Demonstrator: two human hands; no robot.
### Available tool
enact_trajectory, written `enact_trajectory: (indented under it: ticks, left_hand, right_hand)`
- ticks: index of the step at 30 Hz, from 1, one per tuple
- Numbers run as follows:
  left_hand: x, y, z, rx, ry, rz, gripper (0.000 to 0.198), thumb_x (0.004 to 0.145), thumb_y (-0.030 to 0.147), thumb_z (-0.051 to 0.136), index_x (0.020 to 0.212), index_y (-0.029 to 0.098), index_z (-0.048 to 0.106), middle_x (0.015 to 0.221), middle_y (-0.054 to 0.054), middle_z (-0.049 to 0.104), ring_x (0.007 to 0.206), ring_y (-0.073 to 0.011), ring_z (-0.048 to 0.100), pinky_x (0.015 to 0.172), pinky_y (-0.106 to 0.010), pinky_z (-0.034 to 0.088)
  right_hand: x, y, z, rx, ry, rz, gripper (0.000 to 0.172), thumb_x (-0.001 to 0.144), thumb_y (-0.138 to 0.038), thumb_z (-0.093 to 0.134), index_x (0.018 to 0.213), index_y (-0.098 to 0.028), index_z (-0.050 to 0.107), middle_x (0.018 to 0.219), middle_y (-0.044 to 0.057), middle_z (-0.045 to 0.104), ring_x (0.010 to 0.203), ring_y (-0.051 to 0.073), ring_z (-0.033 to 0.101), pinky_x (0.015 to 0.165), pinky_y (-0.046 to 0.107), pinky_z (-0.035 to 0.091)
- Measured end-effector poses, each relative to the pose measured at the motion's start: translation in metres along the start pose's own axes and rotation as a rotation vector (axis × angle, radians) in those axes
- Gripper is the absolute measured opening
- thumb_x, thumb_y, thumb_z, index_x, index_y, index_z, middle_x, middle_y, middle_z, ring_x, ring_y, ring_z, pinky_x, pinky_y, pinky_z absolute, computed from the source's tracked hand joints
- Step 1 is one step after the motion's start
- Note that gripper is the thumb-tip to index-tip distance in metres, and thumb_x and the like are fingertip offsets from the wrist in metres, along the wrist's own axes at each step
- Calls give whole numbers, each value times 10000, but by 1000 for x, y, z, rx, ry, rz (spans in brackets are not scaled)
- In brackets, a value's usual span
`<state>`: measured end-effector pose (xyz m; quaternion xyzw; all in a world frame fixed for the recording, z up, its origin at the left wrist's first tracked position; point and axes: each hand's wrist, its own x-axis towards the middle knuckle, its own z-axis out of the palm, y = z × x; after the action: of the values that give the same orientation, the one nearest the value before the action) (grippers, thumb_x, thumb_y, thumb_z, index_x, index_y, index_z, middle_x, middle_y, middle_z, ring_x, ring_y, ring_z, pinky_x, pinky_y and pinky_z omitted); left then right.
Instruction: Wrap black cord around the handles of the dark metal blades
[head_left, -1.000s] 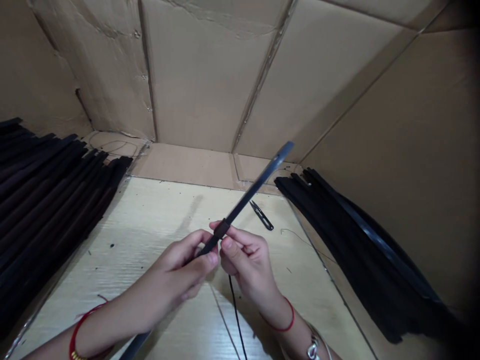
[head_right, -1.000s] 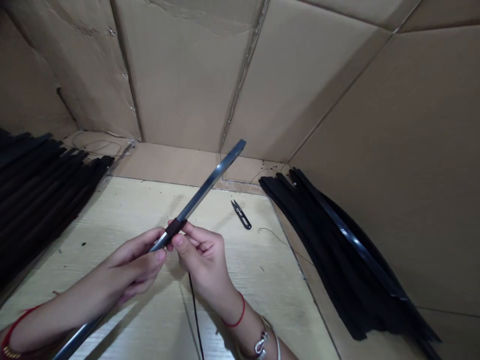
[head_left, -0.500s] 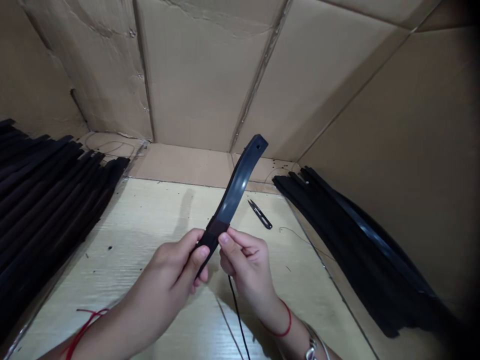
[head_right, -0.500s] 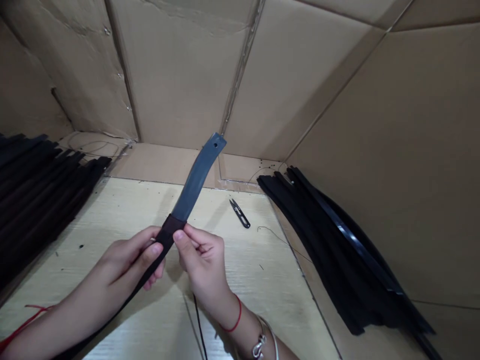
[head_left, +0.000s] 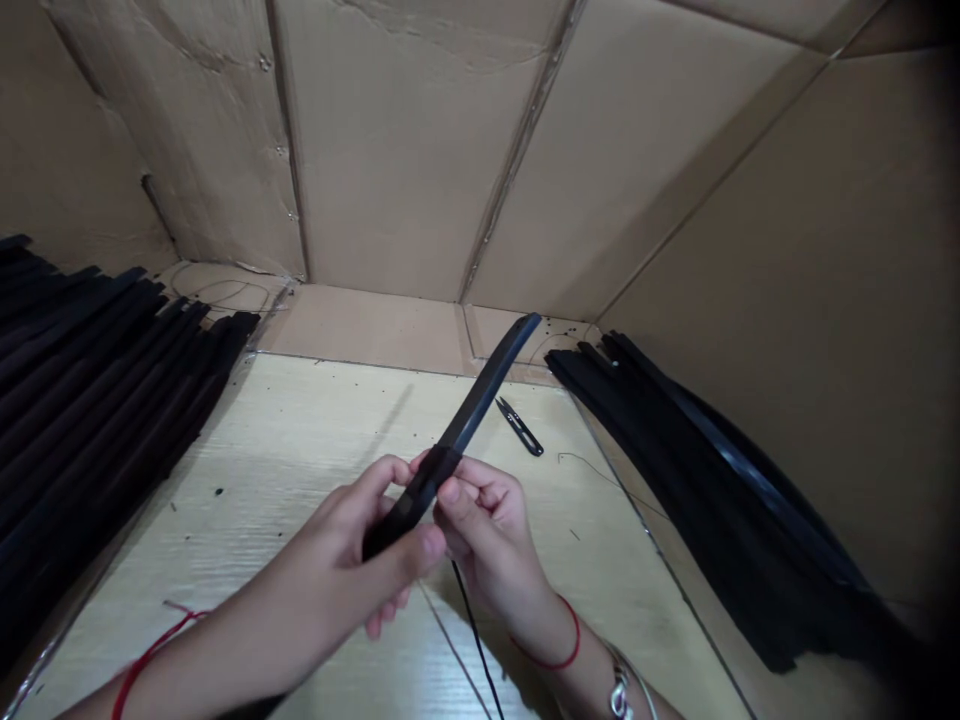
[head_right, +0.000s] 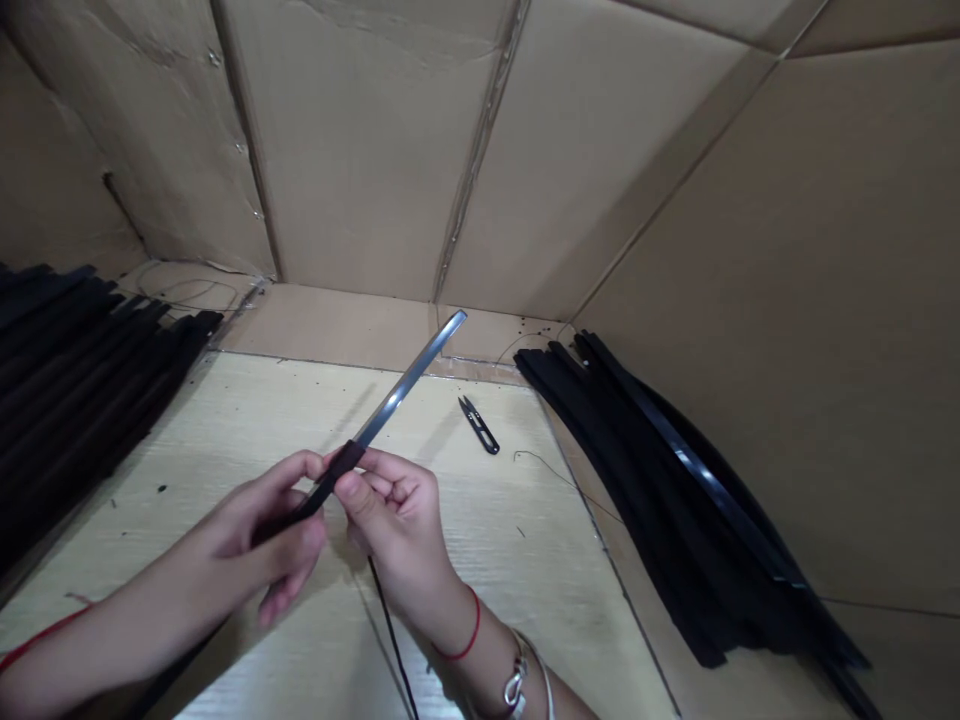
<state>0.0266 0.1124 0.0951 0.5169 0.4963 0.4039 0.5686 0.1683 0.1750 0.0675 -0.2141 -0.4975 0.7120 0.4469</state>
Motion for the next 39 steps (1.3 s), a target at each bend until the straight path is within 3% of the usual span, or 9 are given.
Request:
enact_trajectory:
  ticks: [3, 8, 15, 21, 25, 29, 32, 37, 39]
  left_hand:
    - [-2, 0, 3, 482, 318, 172, 392, 885, 445, 590, 1203, 250, 470, 709, 33, 590, 553, -95, 526, 561, -204, 416]
    - [-3, 0, 3, 591, 247, 291, 149, 977, 360, 438, 1027, 244, 517, 781, 18, 642, 692, -108, 609, 651, -217, 427]
    - [1, -1, 4, -86, 129, 193, 191, 971, 396, 463, 941, 208, 448, 636, 33, 591, 510, -69, 526, 500, -158, 420]
    - [7, -6, 5, -653, -154, 110, 142, 978, 334, 453, 934, 203, 421, 564, 39, 567, 395, -50, 491, 368, -99, 357]
    - [9, -8, 3, -803, -299, 19, 209, 967, 365, 461, 1062, 179, 460, 512, 54, 513, 330, -38, 414, 309, -84, 298]
    - [10, -3, 0, -578, -195, 18, 283, 952, 416, 490, 1082, 168, 448, 554, 18, 573, 406, -71, 515, 364, -107, 378]
    - [10, -1, -1, -419, -143, 55, 280, 932, 441, 526, 1023, 198, 421, 538, 54, 537, 402, -59, 476, 374, -111, 368]
    - [4, -1, 3, -212, 136, 168, 233, 949, 434, 504, 971, 216, 423, 555, 79, 478, 458, -45, 434, 446, -124, 371]
    - [2, -2, 5, -160, 173, 185, 235, 951, 438, 498, 968, 213, 437, 561, 74, 482, 469, -47, 438, 462, -135, 371]
  right_hand:
    - [3, 2, 0, -50, 66, 20, 338, 797, -444, 726, 897, -123, 695, 522, -59, 373, 443, 39, 193, 410, 189, 145]
    - [5, -1, -1, -43, 2, 19, 272, 841, -386, 699, 890, -119, 688, 507, -77, 324, 413, 20, 143, 386, 178, 100]
    - [3, -3, -1, -18, -39, -49, 201, 889, -327, 651, 886, -129, 689, 478, -93, 263, 399, 25, 141, 370, 174, 107]
    - [1, -5, -2, 100, -133, -56, 261, 866, -356, 672, 1043, -169, 717, 488, -94, 257, 397, 30, 140, 370, 178, 104]
    - [0, -9, -4, 83, -151, -15, 300, 831, -373, 704, 1067, -190, 715, 472, -99, 269, 390, 32, 133, 371, 185, 106]
    - [2, -9, -5, 27, -70, -42, 285, 822, -385, 713, 1004, -166, 723, 464, -99, 262, 391, 34, 142, 368, 186, 119]
    - [5, -7, -6, 0, -79, -45, 295, 814, -402, 719, 976, -155, 718, 476, -94, 272, 398, 33, 154, 374, 184, 128]
    - [4, -6, -4, -121, 31, -127, 220, 831, -371, 709, 805, -153, 698, 457, -80, 340, 387, 31, 182, 372, 187, 129]
    - [2, -6, -3, -180, 40, -147, 230, 849, -354, 693, 744, -149, 678, 458, -67, 375, 387, 31, 205, 371, 186, 131]
